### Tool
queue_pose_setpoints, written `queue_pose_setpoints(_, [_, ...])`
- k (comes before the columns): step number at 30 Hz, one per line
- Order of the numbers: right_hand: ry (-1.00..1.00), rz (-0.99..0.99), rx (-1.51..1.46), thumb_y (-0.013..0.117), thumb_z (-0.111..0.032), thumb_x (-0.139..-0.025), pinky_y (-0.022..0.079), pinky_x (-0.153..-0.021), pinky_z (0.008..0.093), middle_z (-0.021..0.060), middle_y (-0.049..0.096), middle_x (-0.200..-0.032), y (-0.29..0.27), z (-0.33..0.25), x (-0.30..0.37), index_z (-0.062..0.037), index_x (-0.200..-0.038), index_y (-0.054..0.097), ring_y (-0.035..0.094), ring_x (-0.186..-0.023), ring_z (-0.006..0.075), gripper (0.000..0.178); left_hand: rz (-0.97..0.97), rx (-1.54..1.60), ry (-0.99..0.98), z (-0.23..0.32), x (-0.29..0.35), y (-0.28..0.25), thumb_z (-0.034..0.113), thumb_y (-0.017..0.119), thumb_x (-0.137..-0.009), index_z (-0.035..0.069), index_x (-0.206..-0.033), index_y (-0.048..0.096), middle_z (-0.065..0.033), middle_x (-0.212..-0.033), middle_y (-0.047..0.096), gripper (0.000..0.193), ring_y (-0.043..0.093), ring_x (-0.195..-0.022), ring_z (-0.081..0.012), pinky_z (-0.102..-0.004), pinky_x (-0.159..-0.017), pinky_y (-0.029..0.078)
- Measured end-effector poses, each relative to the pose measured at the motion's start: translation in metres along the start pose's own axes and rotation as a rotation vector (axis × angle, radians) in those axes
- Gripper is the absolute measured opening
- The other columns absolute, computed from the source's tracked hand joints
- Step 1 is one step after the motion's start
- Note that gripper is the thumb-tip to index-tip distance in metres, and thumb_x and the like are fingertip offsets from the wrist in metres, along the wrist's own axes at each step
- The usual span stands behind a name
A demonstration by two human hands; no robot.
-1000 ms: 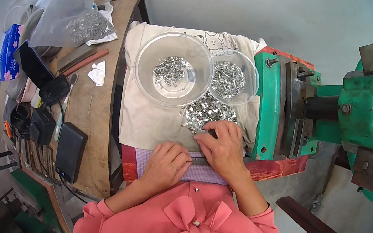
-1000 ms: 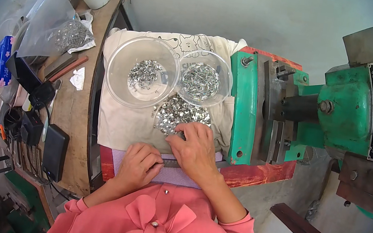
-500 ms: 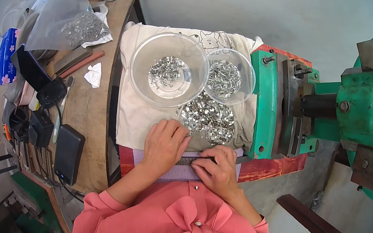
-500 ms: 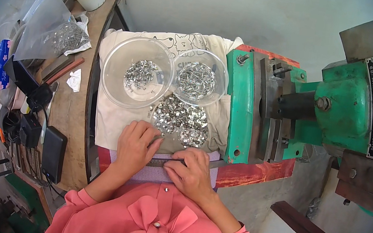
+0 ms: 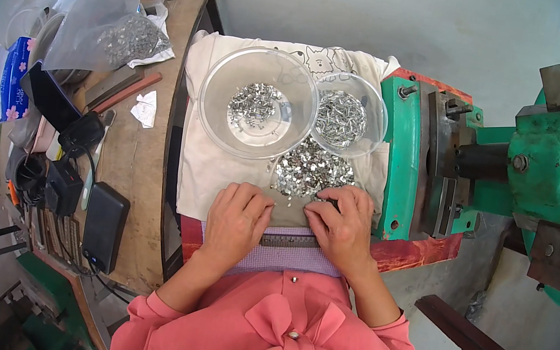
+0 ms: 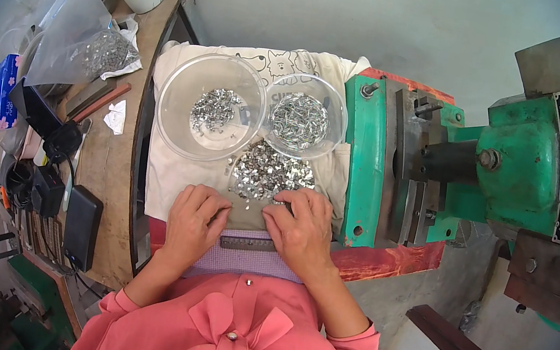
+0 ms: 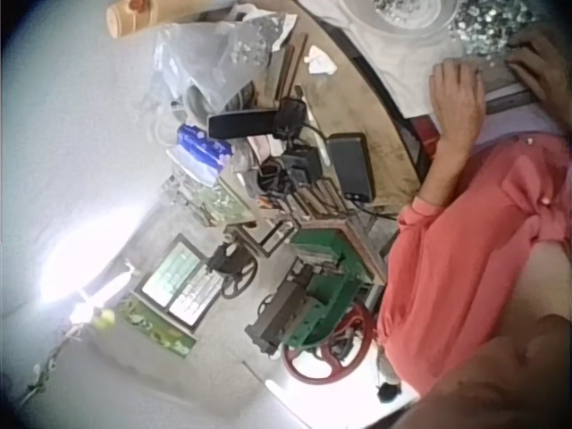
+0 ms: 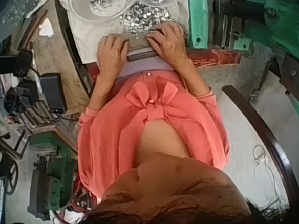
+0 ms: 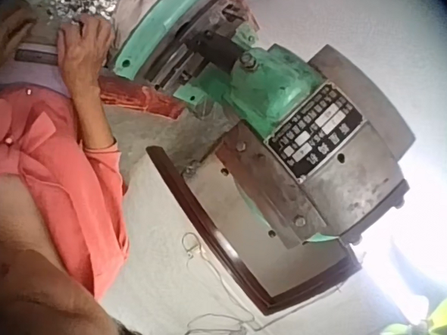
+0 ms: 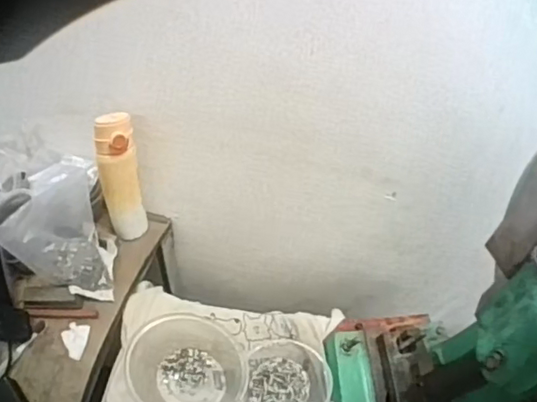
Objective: The person sits at a workbench and assembles small silver metal components by hand. They pick up individual pieces from a pile on a cloth, fit them together, and place the assembled units into a clear plastic container. The person occasionally uses a green mechanical press to adjust or secure the components.
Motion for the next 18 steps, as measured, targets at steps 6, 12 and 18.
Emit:
queue_pose_setpoints(6, [0.035,-0.002,-0.119,0.083,-0.010,-0.069,0.042,-0.089,0.0414,0.0004,0.065,-0.100,-0.005,-0.003,0.020,-0.0138,-0.086,0.073,0.057,-0.103,0.0272,0.020,-0.003,0.001,-0.025,0.002,-0.004,0.001,0.006,0.077,-0.075,0.007,-0.090,0.067,-0.0074,-0.092,0.060,0.018,0.057,-0.084,-0.0287,-0.0407,-0.073,0.045])
queue_pose_setpoints(12, [0.019,-0.051,-0.130,0.082,-0.012,-0.071,0.042,-0.089,0.0406,-0.0002,0.065,-0.101,-0.006,-0.015,0.039,-0.0136,-0.086,0.073,0.057,-0.100,0.0261,0.018,-0.027,-0.013,-0.008,0.003,-0.007,0.007,0.005,0.076,-0.075,0.007,-0.092,0.067,-0.0074,-0.092,0.060,0.019,0.057,-0.085,-0.0291,-0.0409,-0.073,0.044])
queue_pose_setpoints(18, [0.035,-0.015,-0.131,0.082,-0.013,-0.074,0.042,-0.089,0.0411,0.0014,0.064,-0.101,-0.006,-0.011,0.024,-0.0129,-0.090,0.075,0.056,-0.102,0.0276,0.017,0.000,0.067,-0.037,-0.003,0.001,0.000,-0.002,0.073,-0.075,0.004,-0.097,0.067,-0.0112,-0.097,0.061,0.023,0.058,-0.088,-0.0319,-0.0416,-0.077,0.047])
Point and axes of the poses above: each hand's wrist, its own x-axis away from the middle knuckle, its own y-axis out of the palm, z = x × y, the point moved 8 cm from there along -x, towards the middle knuckle
